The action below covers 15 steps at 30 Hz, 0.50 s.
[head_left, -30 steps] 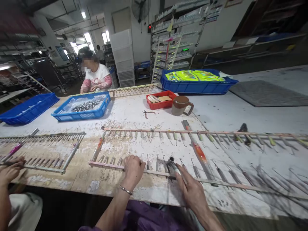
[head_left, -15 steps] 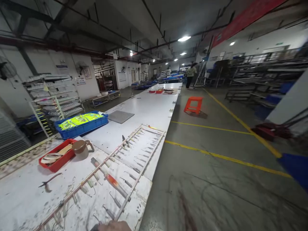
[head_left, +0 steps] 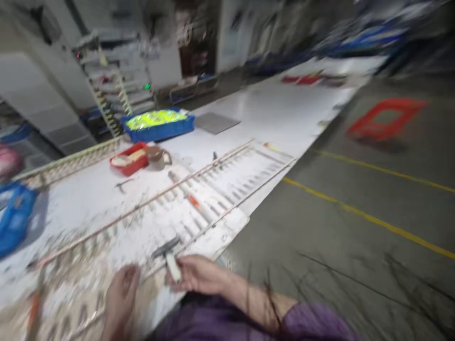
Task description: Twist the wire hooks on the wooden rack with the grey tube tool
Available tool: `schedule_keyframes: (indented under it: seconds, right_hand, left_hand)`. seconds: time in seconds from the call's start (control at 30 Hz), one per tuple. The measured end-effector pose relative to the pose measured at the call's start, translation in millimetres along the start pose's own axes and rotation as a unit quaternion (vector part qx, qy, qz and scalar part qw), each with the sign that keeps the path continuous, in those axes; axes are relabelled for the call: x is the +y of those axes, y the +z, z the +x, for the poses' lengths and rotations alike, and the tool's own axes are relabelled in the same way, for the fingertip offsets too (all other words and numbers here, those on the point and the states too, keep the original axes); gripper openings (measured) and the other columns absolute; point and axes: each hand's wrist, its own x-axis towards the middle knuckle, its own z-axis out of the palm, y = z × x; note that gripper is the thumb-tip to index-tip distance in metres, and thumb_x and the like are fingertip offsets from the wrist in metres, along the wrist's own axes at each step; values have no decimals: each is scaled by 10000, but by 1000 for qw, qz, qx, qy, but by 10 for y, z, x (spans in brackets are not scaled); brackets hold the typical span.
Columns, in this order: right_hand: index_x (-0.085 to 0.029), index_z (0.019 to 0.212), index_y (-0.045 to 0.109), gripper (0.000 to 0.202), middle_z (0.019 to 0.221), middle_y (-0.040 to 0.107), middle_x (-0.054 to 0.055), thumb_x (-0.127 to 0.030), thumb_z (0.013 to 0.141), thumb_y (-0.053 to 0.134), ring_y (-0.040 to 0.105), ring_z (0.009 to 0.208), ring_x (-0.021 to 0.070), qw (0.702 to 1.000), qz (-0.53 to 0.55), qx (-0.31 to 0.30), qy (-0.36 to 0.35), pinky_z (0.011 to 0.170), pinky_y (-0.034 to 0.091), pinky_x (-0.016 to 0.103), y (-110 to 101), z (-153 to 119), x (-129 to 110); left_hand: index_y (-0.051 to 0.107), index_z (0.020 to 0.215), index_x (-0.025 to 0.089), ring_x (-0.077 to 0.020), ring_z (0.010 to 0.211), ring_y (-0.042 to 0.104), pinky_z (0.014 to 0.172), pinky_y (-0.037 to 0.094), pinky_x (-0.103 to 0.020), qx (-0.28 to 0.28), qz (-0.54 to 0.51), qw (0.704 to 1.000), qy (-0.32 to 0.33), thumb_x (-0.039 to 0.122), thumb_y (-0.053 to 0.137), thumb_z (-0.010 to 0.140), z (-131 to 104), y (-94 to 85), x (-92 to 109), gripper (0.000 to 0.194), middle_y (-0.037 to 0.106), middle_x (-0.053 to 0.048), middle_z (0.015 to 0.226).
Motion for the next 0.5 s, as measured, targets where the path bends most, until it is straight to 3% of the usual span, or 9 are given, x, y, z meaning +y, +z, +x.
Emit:
schedule_keyframes:
  seconds: [0.1, 0.27, 0.4, 0.5]
  right_hand:
    - [-169, 985, 754, 436, 975, 847, 98, -475, 1062, 454, 825, 1032, 198, 992, 89, -11, 88, 964, 623, 408, -14, -99, 58]
    - [-63, 1073, 719, 441, 942, 829, 114, -264, 1146, 334, 818, 962, 117, 954, 225, 37, 192, 960, 597, 275, 26, -173, -62]
    - [-80, 1026, 720, 369, 890, 820, 108, -266, 1118, 415, 821, 915, 160, 963, 193, 54, 177, 914, 634, 343, 66, -161, -86]
    - [-115, 981, 738, 383, 773, 773, 78, -440, 1068, 554, 778, 742, 188, 991, 54, 77, 90, 738, 661, 364, 55, -117, -16]
  left_hand:
    - [725, 960, 271, -298, 878, 786, 861, 658, -436, -4, -21, 1000, 4, 665, 621, 865, -132, -14, -83, 418, 815, -38, 902]
    - [717, 956, 226, -241, 815, 742, 835, 629, -372, -6, -31, 999, 31, 577, 595, 912, -128, 15, -34, 375, 769, -55, 839]
    - [724, 997, 221, -234, 819, 731, 835, 615, -366, -15, -41, 999, 29, 545, 596, 925, -153, 15, -46, 356, 769, -53, 858]
    - [727, 1046, 214, -228, 820, 733, 822, 613, -355, -11, -58, 998, 18, 548, 603, 929, -166, 21, -51, 375, 773, -52, 877]
